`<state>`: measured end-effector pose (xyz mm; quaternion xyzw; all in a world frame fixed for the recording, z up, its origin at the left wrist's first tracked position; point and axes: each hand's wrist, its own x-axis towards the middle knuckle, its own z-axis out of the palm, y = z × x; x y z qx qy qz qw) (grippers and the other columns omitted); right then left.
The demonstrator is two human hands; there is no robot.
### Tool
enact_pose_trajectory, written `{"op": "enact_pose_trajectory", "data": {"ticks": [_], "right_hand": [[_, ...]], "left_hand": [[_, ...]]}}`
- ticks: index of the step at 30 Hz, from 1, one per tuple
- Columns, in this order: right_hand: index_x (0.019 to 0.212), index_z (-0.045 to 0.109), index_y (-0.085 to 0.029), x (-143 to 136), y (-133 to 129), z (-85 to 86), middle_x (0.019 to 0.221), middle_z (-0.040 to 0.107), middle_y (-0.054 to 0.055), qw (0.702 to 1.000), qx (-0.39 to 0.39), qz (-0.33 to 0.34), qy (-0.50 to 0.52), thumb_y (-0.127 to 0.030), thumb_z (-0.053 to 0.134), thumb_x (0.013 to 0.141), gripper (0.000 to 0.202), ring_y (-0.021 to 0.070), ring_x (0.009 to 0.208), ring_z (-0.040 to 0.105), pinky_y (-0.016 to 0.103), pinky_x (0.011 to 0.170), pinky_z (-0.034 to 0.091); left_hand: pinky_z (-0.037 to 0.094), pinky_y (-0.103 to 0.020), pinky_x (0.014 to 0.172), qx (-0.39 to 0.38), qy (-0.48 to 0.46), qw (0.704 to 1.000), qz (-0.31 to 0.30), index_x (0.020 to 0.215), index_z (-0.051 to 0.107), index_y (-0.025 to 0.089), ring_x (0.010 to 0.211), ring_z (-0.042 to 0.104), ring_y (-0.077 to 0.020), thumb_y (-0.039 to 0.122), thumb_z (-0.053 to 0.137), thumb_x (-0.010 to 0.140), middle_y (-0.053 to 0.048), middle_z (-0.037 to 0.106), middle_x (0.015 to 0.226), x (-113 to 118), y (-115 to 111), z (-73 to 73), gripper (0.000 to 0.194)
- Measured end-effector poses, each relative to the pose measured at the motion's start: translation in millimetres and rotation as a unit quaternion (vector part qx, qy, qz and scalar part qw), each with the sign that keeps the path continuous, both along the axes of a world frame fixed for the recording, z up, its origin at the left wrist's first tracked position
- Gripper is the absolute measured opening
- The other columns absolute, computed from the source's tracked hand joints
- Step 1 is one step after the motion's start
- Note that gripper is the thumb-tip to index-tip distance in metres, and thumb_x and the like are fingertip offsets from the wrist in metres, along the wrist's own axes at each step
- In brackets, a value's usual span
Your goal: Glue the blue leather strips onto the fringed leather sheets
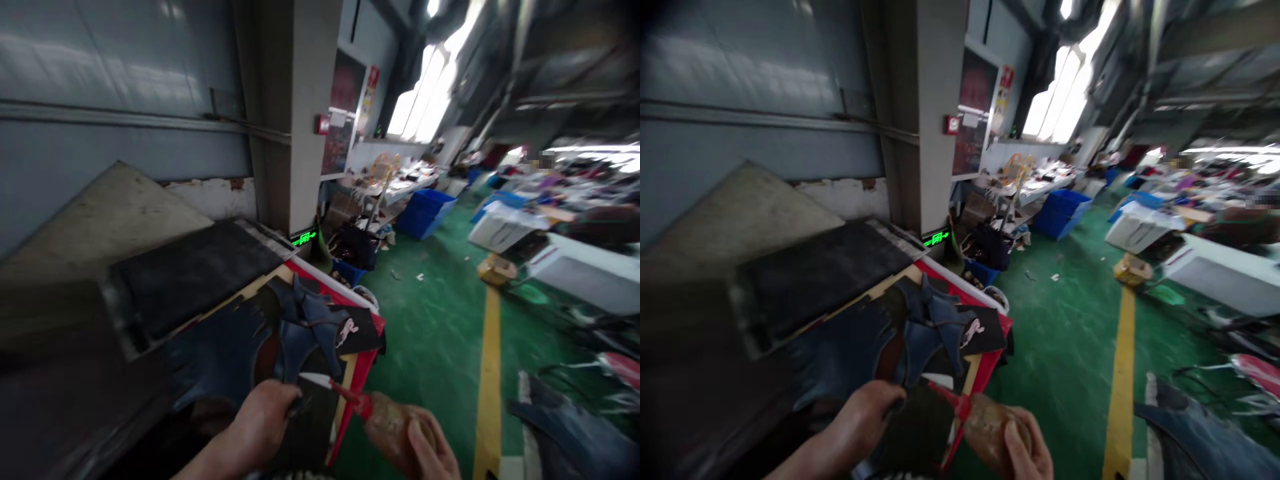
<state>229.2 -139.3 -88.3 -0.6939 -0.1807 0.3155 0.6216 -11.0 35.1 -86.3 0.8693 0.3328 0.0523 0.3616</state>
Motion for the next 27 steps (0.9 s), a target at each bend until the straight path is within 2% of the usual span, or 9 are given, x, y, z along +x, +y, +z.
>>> {"op": "enact_pose_trajectory", "data": {"ticks": [2, 3, 6, 9, 12, 15, 20, 24, 27], "right_hand": [[0.087, 0.069, -0.023, 2.7, -0.4, 11.9, 0.086, 0.072, 0.006, 0.995, -0.03, -0.024, -0.089, -0.054, 0.071, 0.069, 0.036, 0.02, 0.073, 0.068, 0.025, 0.063, 0.056], [0.085, 0.07, -0.023, 4.5, 0.9, 18.0, 0.087, 0.071, 0.005, 0.99, -0.028, -0.007, -0.137, -0.052, 0.072, 0.069, 0.033, 0.02, 0.078, 0.068, 0.023, 0.065, 0.056], [0.09, 0.07, -0.026, 7.6, 6.2, 33.0, 0.09, 0.07, 0.003, 0.967, 0.013, 0.068, -0.245, -0.042, 0.067, 0.077, 0.021, 0.0167, 0.08, 0.067, 0.02, 0.071, 0.054], [0.095, 0.068, -0.028, 6.4, 10.3, 36.9, 0.094, 0.069, 0.001, 0.94, 0.051, 0.118, -0.317, -0.034, 0.063, 0.082, 0.015, 0.0136, 0.083, 0.066, 0.017, 0.074, 0.053], [0.098, 0.067, -0.028, 6.3, 12.3, 30.9, 0.096, 0.067, 0.001, 0.922, 0.051, 0.145, -0.355, -0.029, 0.06, 0.084, 0.016, 0.0129, 0.087, 0.065, 0.016, 0.076, 0.052], [0.098, 0.066, -0.027, 7.4, 10.6, 24.0, 0.094, 0.067, 0.001, 0.917, 0.05, 0.16, -0.362, -0.028, 0.06, 0.085, 0.015, 0.0123, 0.085, 0.066, 0.016, 0.076, 0.052], [0.097, 0.068, -0.027, 6.3, 4.6, 21.3, 0.093, 0.068, 0.001, 0.921, 0.052, 0.182, -0.34, -0.03, 0.06, 0.085, 0.015, 0.0125, 0.081, 0.067, 0.015, 0.071, 0.053], [0.094, 0.069, -0.027, 5.3, 7.0, 20.4, 0.091, 0.069, 0.0, 0.929, 0.045, 0.166, -0.328, -0.031, 0.061, 0.084, 0.014, 0.0124, 0.08, 0.067, 0.015, 0.071, 0.052], [0.092, 0.069, -0.026, 6.6, 10.0, 17.8, 0.089, 0.068, 0.0, 0.937, 0.012, 0.145, -0.318, -0.034, 0.062, 0.083, 0.014, 0.0127, 0.079, 0.066, 0.016, 0.07, 0.052]], "left_hand": [[0.046, -0.039, 0.083, 0.112, 0.059, 0.989, -0.071, 0.101, 0.063, 0.019, 0.085, 0.062, -0.0225, 0.014, 0.048, 0.083, -0.005, 0.069, 0.09, -2.6, 8.3, 15.9, 0.024], [0.045, -0.04, 0.082, 0.147, 0.083, 0.982, -0.083, 0.105, 0.061, 0.017, 0.084, 0.062, -0.0234, 0.013, 0.046, 0.083, -0.006, 0.068, 0.091, -2.9, 12.2, 23.6, 0.027], [0.046, -0.041, 0.078, 0.199, 0.135, 0.966, -0.099, 0.112, 0.056, 0.015, 0.082, 0.061, -0.0241, 0.012, 0.045, 0.081, -0.007, 0.066, 0.09, -1.0, 17.7, 42.4, 0.033], [0.045, -0.04, 0.076, 0.217, 0.148, 0.959, -0.111, 0.114, 0.053, 0.014, 0.08, 0.061, -0.0231, 0.012, 0.045, 0.081, -0.007, 0.065, 0.09, 1.2, 14.6, 51.2, 0.033], [0.045, -0.038, 0.074, 0.224, 0.148, 0.958, -0.101, 0.113, 0.053, 0.014, 0.077, 0.06, -0.0218, 0.012, 0.046, 0.082, -0.006, 0.064, 0.089, 1.7, 12.3, 52.2, 0.032], [0.044, -0.038, 0.072, 0.226, 0.149, 0.959, -0.088, 0.114, 0.053, 0.014, 0.074, 0.059, -0.0214, 0.013, 0.048, 0.081, -0.005, 0.064, 0.087, 1.2, 13.7, 51.0, 0.033], [0.043, -0.038, 0.073, 0.224, 0.149, 0.96, -0.078, 0.116, 0.052, 0.014, 0.074, 0.059, -0.0207, 0.013, 0.046, 0.082, -0.005, 0.063, 0.086, -0.1, 16.3, 48.0, 0.034], [0.044, -0.038, 0.073, 0.231, 0.149, 0.958, -0.085, 0.121, 0.05, 0.012, 0.076, 0.059, -0.0211, 0.012, 0.047, 0.082, -0.006, 0.063, 0.088, -0.4, 16.5, 45.8, 0.039], [0.044, -0.038, 0.074, 0.233, 0.146, 0.957, -0.09, 0.121, 0.05, 0.013, 0.077, 0.058, -0.0208, 0.012, 0.045, 0.083, -0.006, 0.063, 0.088, -0.3, 16.0, 45.0, 0.039]]}}
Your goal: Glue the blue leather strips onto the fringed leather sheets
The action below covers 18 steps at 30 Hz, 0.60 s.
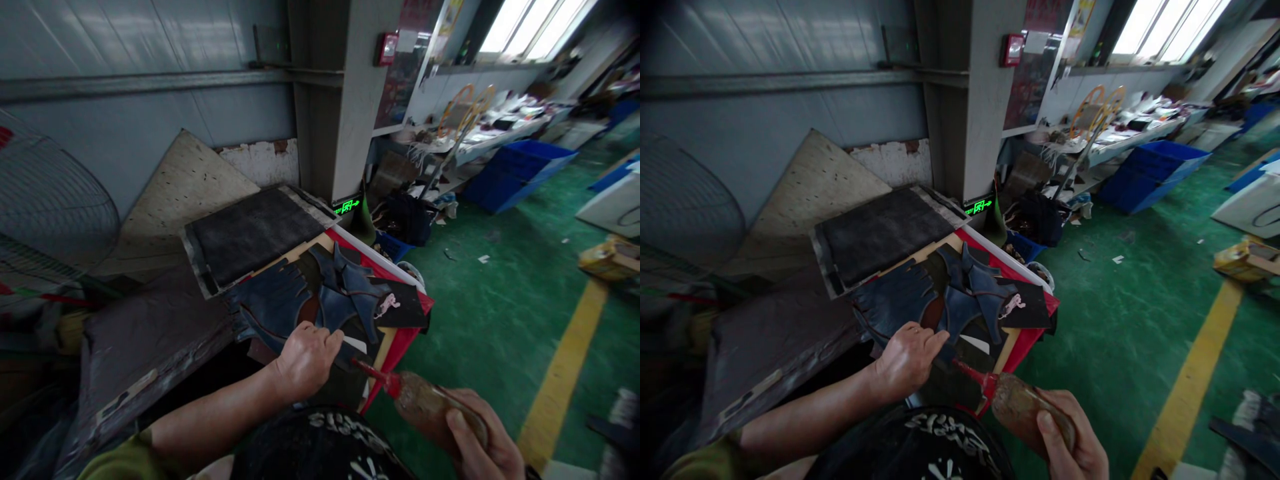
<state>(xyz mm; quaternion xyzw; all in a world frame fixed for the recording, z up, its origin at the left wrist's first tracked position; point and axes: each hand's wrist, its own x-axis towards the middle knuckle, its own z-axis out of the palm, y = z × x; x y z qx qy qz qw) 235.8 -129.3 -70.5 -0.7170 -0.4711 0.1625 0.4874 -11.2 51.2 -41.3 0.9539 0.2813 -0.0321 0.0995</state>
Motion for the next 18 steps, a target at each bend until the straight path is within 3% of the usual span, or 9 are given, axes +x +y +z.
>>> {"op": "enact_pose_trajectory", "data": {"ticks": [7, 15, 18], "right_hand": [[0.091, 0.069, -0.024, 0.0, 1.4, -4.1, 0.09, 0.068, 0.002, 0.996, -0.032, -0.069, 0.047, -0.041, 0.063, 0.082, 0.02, 0.0155, 0.081, 0.064, 0.02, 0.073, 0.051], [0.083, 0.073, -0.024, -10.3, 4.3, -11.2, 0.086, 0.068, 0.003, 0.986, -0.062, -0.009, 0.155, -0.044, 0.069, 0.076, 0.022, 0.0152, 0.076, 0.065, 0.018, 0.067, 0.052], [0.082, 0.073, -0.024, -11.7, 2.4, -13.1, 0.086, 0.069, 0.003, 0.974, -0.058, -0.021, 0.217, -0.046, 0.07, 0.074, 0.024, 0.0155, 0.075, 0.065, 0.018, 0.064, 0.053]], "left_hand": [[0.044, -0.039, 0.076, -0.019, -0.004, 1.0, 0.009, 0.117, 0.052, 0.013, 0.079, 0.059, -0.0214, 0.011, 0.044, 0.082, -0.007, 0.063, 0.089, 2.6, -0.9, -2.4, 0.036], [0.044, -0.039, 0.076, -0.017, -0.012, 1.0, 0.016, 0.118, 0.052, 0.013, 0.079, 0.059, -0.0215, 0.012, 0.043, 0.085, -0.008, 0.063, 0.09, 3.3, -0.4, -10.8, 0.034], [0.044, -0.04, 0.076, -0.01, -0.008, 1.0, 0.017, 0.118, 0.053, 0.013, 0.08, 0.06, -0.022, 0.013, 0.042, 0.086, -0.008, 0.064, 0.091, 2.0, -0.7, -15.1, 0.034]]}}
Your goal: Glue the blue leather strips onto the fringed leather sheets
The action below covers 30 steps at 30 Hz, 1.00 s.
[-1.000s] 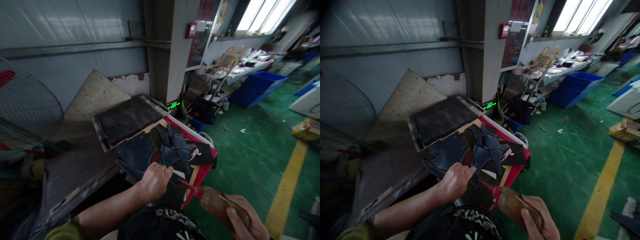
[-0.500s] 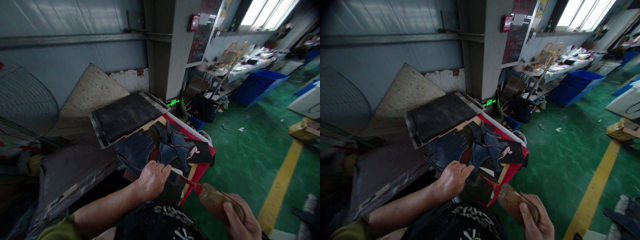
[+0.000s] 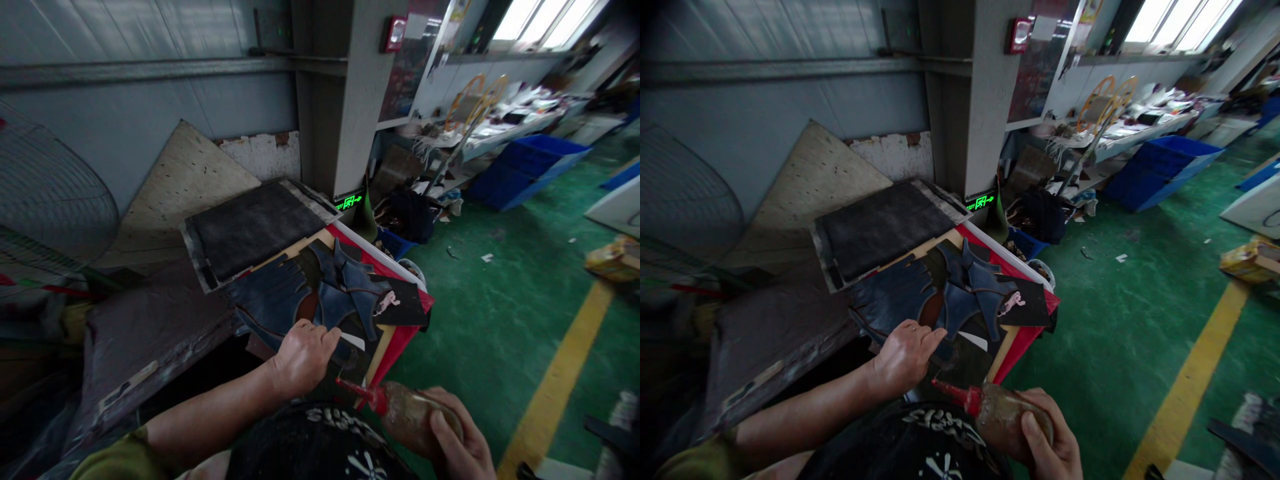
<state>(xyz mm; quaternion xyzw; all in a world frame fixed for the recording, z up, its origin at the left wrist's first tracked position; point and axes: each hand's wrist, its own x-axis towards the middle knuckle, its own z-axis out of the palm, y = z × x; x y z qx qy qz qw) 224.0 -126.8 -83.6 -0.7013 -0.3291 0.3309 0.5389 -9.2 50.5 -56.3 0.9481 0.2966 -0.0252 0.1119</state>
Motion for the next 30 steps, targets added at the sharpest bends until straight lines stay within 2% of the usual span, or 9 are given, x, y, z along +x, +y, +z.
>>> {"op": "enact_pose_trajectory", "data": {"ticks": [4, 11, 15, 18, 22, 27, 30], "right_hand": [[0.08, 0.072, -0.023, 2.6, 3.4, -1.7, 0.086, 0.069, 0.003, 0.999, -0.016, -0.043, 0.02, -0.049, 0.072, 0.071, 0.028, 0.0155, 0.075, 0.065, 0.018, 0.065, 0.053], [0.085, 0.067, -0.02, 7.5, 6.8, -1.1, 0.083, 0.068, 0.004, 0.994, -0.058, -0.092, -0.025, -0.053, 0.07, 0.072, 0.036, 0.0168, 0.074, 0.064, 0.021, 0.065, 0.053], [0.085, 0.068, -0.02, 3.0, 4.5, -4.7, 0.085, 0.068, 0.004, 0.996, -0.055, -0.063, 0.019, -0.051, 0.072, 0.071, 0.034, 0.017, 0.077, 0.064, 0.022, 0.069, 0.053], [0.085, 0.069, -0.022, -3.2, 3.0, -10.6, 0.085, 0.068, 0.003, 0.993, -0.062, -0.041, 0.089, -0.05, 0.075, 0.068, 0.033, 0.0164, 0.075, 0.063, 0.022, 0.067, 0.053], [0.085, 0.069, -0.022, -7.5, 1.7, -15.9, 0.085, 0.069, 0.003, 0.982, -0.057, -0.045, 0.173, -0.05, 0.077, 0.066, 0.034, 0.0166, 0.073, 0.064, 0.022, 0.064, 0.054], [0.085, 0.069, -0.021, -3.8, 4.4, -13.4, 0.082, 0.07, 0.003, 0.99, -0.068, -0.066, 0.108, -0.051, 0.075, 0.067, 0.035, 0.0157, 0.074, 0.064, 0.02, 0.066, 0.053], [0.085, 0.068, -0.021, -3.5, 6.6, -8.9, 0.079, 0.07, 0.003, 0.988, -0.063, -0.091, 0.106, -0.053, 0.075, 0.066, 0.038, 0.0164, 0.069, 0.065, 0.021, 0.061, 0.053]], "left_hand": [[0.044, -0.04, 0.076, 0.01, -0.004, 1.0, -0.004, 0.122, 0.051, 0.013, 0.08, 0.06, -0.022, 0.013, 0.043, 0.086, -0.008, 0.064, 0.092, -1.0, -1.1, -4.1, 0.037], [0.044, -0.039, 0.076, 0.002, 0.008, 1.0, -0.007, 0.124, 0.05, 0.012, 0.08, 0.06, -0.0216, 0.013, 0.042, 0.086, -0.008, 0.064, 0.092, -1.9, -4.1, -3.0, 0.038], [0.044, -0.039, 0.077, 0.005, 0.008, 1.0, -0.002, 0.123, 0.051, 0.013, 0.079, 0.06, -0.0216, 0.013, 0.043, 0.086, -0.008, 0.064, 0.091, -3.2, -6.2, -5.1, 0.038], [0.044, -0.039, 0.076, 0.014, 0.01, 1.0, 0.0, 0.126, 0.049, 0.013, 0.079, 0.059, -0.0216, 0.013, 0.042, 0.086, -0.008, 0.064, 0.091, -4.6, -6.6, -7.8, 0.04], [0.044, -0.039, 0.077, 0.012, 0.012, 1.0, 0.001, 0.126, 0.049, 0.012, 0.081, 0.06, -0.0213, 0.014, 0.042, 0.087, -0.008, 0.064, 0.092, -6.6, -5.3, -9.1, 0.039], [0.045, -0.039, 0.075, 0.013, 0.015, 1.0, -0.001, 0.126, 0.049, 0.011, 0.079, 0.059, -0.0218, 0.011, 0.043, 0.085, -0.008, 0.064, 0.091, -6.1, -5.5, -6.8, 0.042], [0.044, -0.039, 0.076, 0.013, 0.013, 1.0, 0.004, 0.125, 0.05, 0.013, 0.078, 0.059, -0.0212, 0.011, 0.044, 0.084, -0.007, 0.064, 0.09, -4.8, -6.5, -6.9, 0.041]]}}
